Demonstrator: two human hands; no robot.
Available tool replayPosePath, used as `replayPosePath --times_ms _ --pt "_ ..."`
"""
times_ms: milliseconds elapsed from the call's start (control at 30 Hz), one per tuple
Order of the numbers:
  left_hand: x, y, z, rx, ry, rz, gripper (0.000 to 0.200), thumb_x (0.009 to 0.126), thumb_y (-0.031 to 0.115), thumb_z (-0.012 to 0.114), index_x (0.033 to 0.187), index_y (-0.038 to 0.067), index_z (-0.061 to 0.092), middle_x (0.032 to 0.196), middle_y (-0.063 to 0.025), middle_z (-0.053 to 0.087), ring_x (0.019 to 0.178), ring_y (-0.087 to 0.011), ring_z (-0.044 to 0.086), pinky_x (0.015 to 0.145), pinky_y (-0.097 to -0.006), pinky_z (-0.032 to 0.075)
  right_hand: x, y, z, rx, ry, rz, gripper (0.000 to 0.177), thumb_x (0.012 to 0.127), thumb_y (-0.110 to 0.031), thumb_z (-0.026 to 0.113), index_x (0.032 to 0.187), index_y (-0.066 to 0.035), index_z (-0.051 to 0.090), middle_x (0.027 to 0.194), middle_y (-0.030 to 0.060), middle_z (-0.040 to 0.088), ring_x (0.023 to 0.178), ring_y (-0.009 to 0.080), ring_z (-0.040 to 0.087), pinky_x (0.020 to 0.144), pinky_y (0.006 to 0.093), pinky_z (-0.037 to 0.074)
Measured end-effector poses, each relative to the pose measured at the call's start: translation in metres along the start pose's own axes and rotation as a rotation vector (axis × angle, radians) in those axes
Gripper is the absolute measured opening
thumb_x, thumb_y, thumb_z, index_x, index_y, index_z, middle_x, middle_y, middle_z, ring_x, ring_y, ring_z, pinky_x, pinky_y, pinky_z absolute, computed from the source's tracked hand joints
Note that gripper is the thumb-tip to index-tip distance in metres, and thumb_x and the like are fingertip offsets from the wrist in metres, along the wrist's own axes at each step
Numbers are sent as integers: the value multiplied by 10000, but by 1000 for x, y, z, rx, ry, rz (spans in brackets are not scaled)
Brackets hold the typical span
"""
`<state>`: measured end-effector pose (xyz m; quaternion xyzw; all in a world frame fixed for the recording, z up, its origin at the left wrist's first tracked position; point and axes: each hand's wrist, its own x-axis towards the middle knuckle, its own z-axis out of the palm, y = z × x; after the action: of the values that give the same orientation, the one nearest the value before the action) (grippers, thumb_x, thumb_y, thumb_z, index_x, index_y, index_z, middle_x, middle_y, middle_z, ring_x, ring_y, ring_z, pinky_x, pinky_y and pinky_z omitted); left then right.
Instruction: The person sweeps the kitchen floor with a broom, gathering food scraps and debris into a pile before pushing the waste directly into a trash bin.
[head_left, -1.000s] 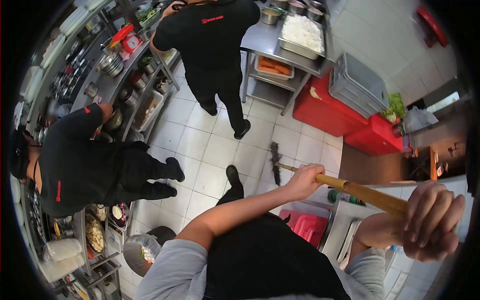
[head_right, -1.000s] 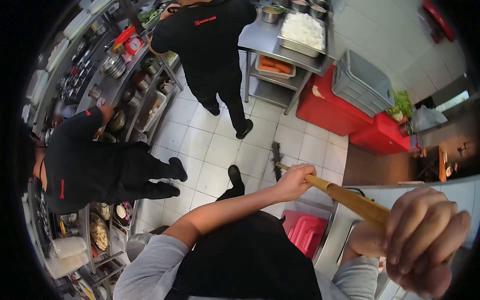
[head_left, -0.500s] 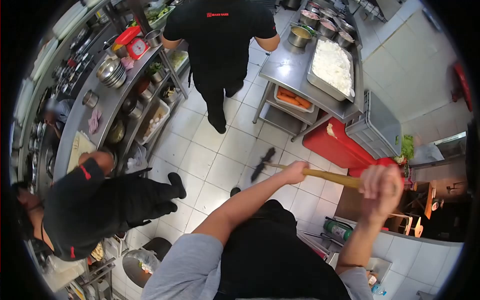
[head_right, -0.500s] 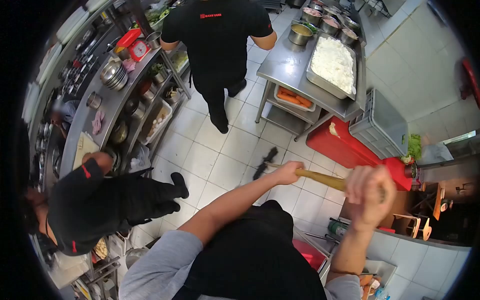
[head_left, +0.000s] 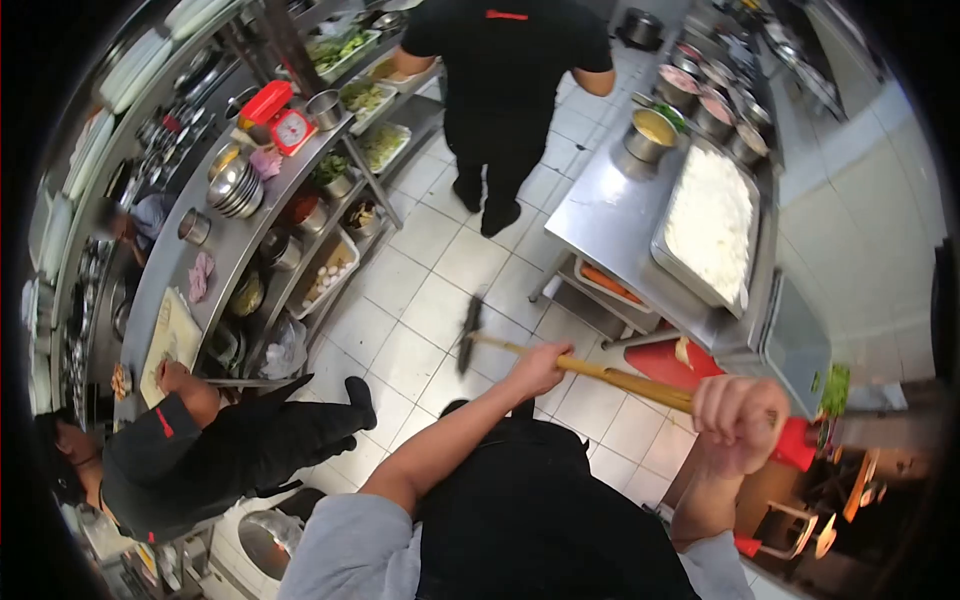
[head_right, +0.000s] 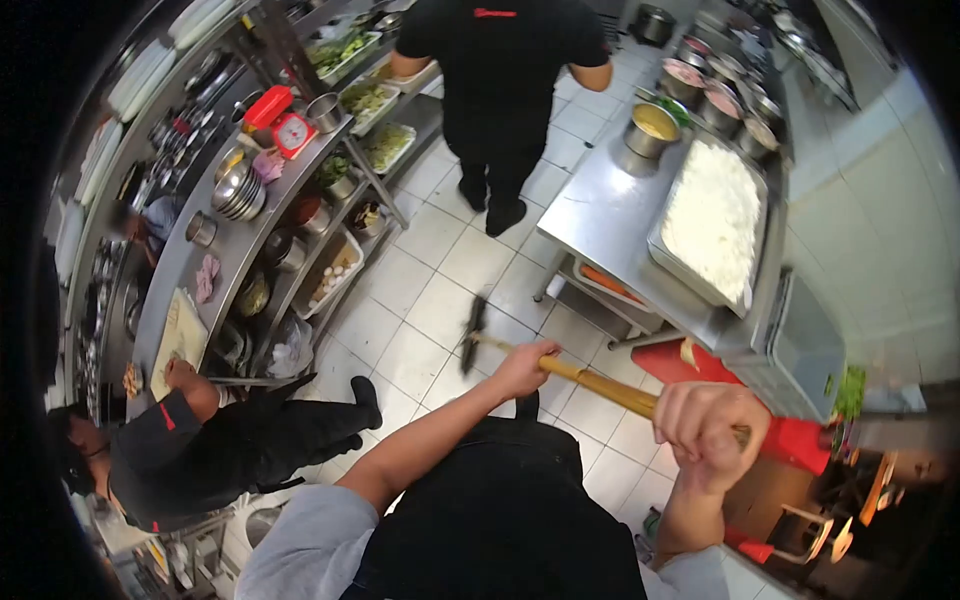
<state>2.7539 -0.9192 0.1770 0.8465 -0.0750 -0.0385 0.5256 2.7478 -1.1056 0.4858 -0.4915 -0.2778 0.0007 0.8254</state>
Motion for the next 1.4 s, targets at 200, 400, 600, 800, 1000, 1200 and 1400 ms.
replayPosePath --times_ms 200,400,600,800,1000,1200,1400 --pt "112 -49 -53 -69 105 97 137 817 66 622 947 22 626 832 -205 653 788 -398 637 697 -424 501 94 82 32 -259 -169 -62 295 922 -123 584 661 -39 473 541 46 476 443 161 420 450 312 421" --pt "96 -129 -127 -51 214 -141 79 802 58 630 876 38 613 766 -201 638 766 -408 642 662 -440 500 151 168 39 -153 -201 144 240 923 -58 540 698 -29 463 576 63 491 513 163 447 548 330 460" --pt "144 -105 -166 -32 243 -50 179 950 196 622 963 18 643 684 -181 612 633 -333 627 595 -408 479 223 154 42 -19 -158 151 321 927 -132 596 660 -67 429 523 25 463 453 144 437 490 329 449" --pt "269 -67 -206 -87 140 139 233 931 240 675 932 9 641 623 -150 579 558 -276 572 541 -383 436 294 144 55 -153 -111 -34 370 864 -174 710 641 -65 436 532 43 515 445 160 489 480 334 482" --pt "407 -137 -257 -110 137 102 155 894 163 689 928 17 649 622 -104 564 550 -211 529 534 -357 428 387 255 27 -333 -106 -139 326 813 -98 765 671 -36 478 552 50 517 482 166 503 500 300 464" --pt "469 -169 -321 -18 176 57 172 883 159 674 917 -9 689 831 -182 657 786 -330 646 730 -405 504 496 293 6 -304 -479 28 343 799 -27 712 597 -50 436 521 52 454 446 216 459 474 338 401" --pt "556 -191 -372 84 476 41 245 929 230 651 893 -8 692 808 -152 675 734 -276 662 687 -366 510 592 338 33 -306 -853 -8 357 796 -9 712 585 -50 426 548 42 400 481 254 460 471 358 349"
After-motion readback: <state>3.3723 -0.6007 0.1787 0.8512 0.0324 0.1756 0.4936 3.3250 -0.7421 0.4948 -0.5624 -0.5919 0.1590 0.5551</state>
